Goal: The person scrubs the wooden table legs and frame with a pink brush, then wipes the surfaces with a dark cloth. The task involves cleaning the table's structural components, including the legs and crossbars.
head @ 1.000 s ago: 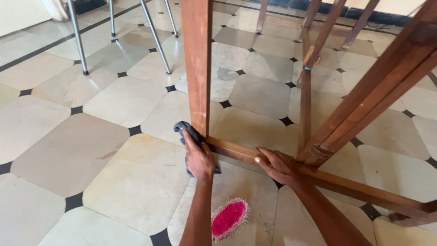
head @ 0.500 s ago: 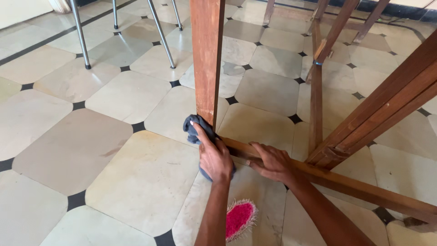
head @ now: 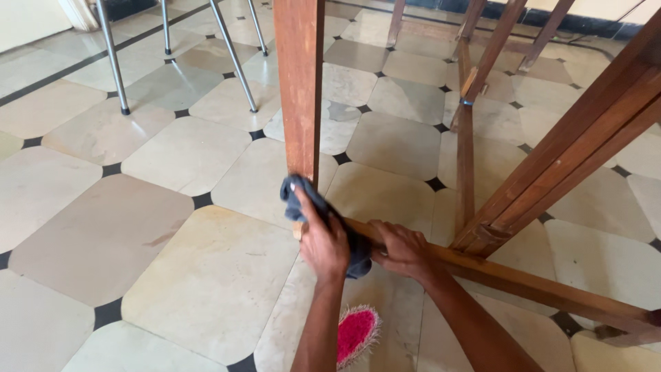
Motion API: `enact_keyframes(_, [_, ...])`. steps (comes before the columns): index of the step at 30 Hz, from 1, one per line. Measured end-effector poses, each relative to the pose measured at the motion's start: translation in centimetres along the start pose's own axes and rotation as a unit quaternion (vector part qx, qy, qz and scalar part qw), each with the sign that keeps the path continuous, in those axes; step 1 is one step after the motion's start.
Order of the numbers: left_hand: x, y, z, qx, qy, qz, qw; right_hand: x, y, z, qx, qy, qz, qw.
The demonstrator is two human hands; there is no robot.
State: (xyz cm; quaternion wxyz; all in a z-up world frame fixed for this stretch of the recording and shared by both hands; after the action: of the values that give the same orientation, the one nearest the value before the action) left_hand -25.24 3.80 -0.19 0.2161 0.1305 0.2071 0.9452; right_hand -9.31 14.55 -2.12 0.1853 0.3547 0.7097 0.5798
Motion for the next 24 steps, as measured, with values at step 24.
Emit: enact_keyframes(24, [1.6, -5.9, -14.1, -0.171, 0.177, 0.026, 0.969, 0.4, -1.2, 0.7, -0.031, 0.011, -0.005, 0.999])
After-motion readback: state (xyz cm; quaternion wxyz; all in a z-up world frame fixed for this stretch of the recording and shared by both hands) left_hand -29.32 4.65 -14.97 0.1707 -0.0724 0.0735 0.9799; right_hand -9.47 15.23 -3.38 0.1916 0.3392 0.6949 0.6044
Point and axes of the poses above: each hand's wrist, its own x-axis towards the middle knuckle, its own y-axis out of the back of the hand, z = x × y, the point moved 8 cm from there along x, towards the middle knuckle, and after that the axes turned 5 degrees about z, right-handed, at the moved point
